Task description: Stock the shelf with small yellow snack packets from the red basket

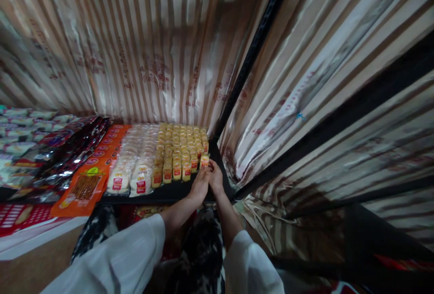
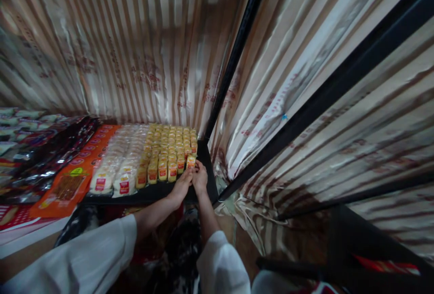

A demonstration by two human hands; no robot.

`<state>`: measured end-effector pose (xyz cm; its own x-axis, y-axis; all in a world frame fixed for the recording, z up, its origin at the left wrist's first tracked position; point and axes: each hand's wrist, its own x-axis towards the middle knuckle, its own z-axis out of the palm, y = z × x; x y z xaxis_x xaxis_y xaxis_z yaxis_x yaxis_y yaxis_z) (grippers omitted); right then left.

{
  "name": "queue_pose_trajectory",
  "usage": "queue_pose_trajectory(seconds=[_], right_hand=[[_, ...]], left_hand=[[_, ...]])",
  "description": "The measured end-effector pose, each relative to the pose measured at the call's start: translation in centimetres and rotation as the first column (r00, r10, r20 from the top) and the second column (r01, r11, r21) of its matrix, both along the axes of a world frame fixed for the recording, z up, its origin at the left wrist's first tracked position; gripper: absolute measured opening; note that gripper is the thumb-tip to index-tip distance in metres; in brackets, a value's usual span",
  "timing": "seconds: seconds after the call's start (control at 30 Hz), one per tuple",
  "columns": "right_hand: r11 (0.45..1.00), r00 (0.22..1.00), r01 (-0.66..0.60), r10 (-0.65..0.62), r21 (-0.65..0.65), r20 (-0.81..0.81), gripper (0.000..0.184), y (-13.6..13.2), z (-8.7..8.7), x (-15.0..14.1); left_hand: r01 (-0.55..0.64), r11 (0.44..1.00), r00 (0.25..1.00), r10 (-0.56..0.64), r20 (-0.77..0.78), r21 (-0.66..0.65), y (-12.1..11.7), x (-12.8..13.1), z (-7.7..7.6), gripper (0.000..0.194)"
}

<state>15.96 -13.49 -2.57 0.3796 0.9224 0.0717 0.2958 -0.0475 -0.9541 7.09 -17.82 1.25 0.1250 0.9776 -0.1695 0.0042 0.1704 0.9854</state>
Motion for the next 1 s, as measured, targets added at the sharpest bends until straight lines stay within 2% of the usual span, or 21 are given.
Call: queue_pose_trajectory(seconds=[0.23,0.47,0.8,1.0], right_hand=[[0.999,0.992,-0.039,0.041,-0.018,0.119,0.044,1.9,0.1,0.1],[0.998,0.994,-0.047,0.043,0.038,0.105,0.042,2.6,-1.7,-0.3],[0.996,0.971,-0.043,0.023,0.08,0.24,0.042,2.5,-2.9,-0.6],[0.997,0.981,-0.002,-0.012,0.074,0.192,0.05,1.9,-2.4,-0.8]], left_hand=[[0.03,0.997,0.999,-0.031,-0.024,-0.064,1.4,0.3,0.2,0.052],[-0.021,0.997,1.0,0.021,0.007,-0.075,2.2,0.4,-0.9,0.053],[-0.046,0.996,0.998,0.048,0.027,-0.082,2.9,0.8,-2.4,0.05],[-0.067,0.997,0.997,0.065,-0.034,-0.042,2.3,0.4,-2.1,0.045]])
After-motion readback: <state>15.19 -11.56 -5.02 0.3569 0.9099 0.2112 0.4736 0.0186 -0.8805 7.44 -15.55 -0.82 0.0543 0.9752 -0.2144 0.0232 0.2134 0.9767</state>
